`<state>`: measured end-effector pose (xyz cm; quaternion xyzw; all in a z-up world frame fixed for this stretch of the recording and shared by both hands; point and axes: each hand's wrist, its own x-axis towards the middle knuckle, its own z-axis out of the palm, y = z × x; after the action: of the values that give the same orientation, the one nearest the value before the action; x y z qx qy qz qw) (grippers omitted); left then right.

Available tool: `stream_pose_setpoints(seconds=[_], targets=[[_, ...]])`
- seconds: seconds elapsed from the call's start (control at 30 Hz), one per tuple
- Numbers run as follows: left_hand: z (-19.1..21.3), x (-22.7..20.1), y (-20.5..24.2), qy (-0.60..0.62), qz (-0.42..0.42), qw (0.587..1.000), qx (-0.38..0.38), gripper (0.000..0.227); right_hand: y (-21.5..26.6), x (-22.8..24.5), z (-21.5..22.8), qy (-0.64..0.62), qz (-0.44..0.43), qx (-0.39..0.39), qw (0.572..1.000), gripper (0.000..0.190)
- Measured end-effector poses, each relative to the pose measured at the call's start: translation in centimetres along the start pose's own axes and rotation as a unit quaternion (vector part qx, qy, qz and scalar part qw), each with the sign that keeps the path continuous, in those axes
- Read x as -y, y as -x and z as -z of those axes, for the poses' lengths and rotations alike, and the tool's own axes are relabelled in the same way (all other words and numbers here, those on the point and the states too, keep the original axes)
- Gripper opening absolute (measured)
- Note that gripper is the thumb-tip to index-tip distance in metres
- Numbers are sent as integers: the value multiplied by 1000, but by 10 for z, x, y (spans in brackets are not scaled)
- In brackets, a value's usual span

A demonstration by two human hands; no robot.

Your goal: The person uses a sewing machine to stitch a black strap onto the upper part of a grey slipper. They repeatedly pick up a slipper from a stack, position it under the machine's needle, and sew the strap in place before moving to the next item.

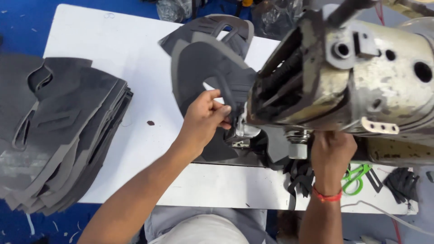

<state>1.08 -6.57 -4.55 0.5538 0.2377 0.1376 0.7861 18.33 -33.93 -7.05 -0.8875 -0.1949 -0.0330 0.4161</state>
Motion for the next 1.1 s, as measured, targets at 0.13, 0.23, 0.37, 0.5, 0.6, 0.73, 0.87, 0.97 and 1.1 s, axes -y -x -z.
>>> stream_pose_setpoints(seconds=[0.13,0.23,0.37,0.5,0.6,0.73,0.87,0.97,1.1], targets=[[-2,13,9,78,-1,996,-41,50,7,-2,16,74,80,-33,994,14],[6,14,28,92,13,995,-41,48,21,4,12,47,10,39,998,15],[26,7,66,9,59,997,-49,33,50,19,-6,95,80,132,983,16],[42,31,99,-37,106,991,-71,26,72,27,-27,182,154,74,968,35],[47,44,117,-49,125,989,-67,24,82,-3,-40,228,175,24,958,41],[39,53,132,-136,145,980,-13,25,78,8,-22,192,-7,118,974,36],[13,59,132,-168,138,970,105,28,83,24,11,48,38,-17,998,19],[-23,72,127,-161,75,952,249,37,92,64,41,-90,-20,-32,995,16],[-64,73,110,-119,81,944,296,54,119,86,47,-241,-104,-12,965,17]])
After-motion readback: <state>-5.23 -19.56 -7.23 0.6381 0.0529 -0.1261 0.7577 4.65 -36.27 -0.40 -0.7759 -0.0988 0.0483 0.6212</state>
